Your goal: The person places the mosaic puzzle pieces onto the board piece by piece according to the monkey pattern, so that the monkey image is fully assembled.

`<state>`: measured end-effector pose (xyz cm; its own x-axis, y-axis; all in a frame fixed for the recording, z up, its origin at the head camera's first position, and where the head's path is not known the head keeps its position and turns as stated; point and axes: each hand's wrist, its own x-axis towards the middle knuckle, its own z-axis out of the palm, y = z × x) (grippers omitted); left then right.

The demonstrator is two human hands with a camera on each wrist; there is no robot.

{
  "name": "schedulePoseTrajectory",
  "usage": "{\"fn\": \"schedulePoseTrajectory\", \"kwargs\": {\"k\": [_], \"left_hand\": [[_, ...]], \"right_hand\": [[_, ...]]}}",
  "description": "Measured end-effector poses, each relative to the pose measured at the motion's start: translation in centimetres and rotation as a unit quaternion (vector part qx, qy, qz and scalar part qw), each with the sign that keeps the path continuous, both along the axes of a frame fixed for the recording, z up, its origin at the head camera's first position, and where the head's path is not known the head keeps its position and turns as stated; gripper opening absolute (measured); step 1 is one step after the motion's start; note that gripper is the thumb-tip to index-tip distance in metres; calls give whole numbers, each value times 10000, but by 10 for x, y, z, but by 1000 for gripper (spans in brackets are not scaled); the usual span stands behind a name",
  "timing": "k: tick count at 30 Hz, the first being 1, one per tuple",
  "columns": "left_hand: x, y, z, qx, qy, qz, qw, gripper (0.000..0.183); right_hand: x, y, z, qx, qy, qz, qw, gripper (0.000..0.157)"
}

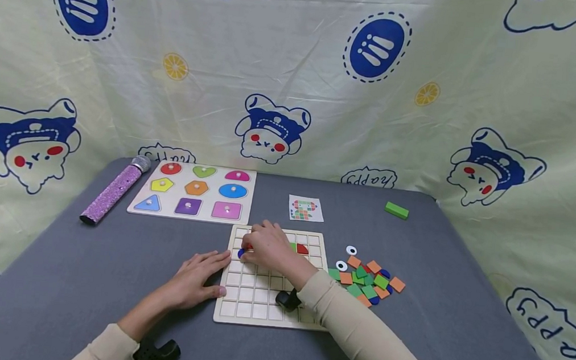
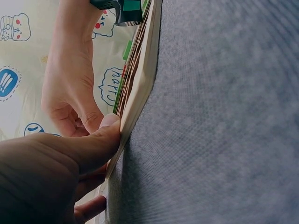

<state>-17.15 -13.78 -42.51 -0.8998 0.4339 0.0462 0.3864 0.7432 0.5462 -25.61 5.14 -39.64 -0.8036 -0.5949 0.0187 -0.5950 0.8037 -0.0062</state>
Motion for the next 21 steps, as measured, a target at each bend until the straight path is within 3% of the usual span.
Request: {"fn": "schedulePoseTrajectory", "kwargs": {"k": [11, 21], "left_hand": [[1, -1, 1, 5, 141, -50, 9999, 64], [2, -1, 0, 8, 45, -20, 10000, 64]], "right_hand": [[1, 0, -1, -40, 75, 58, 9999, 26], [2, 2, -3, 2, 114, 147, 9998, 25]]}}
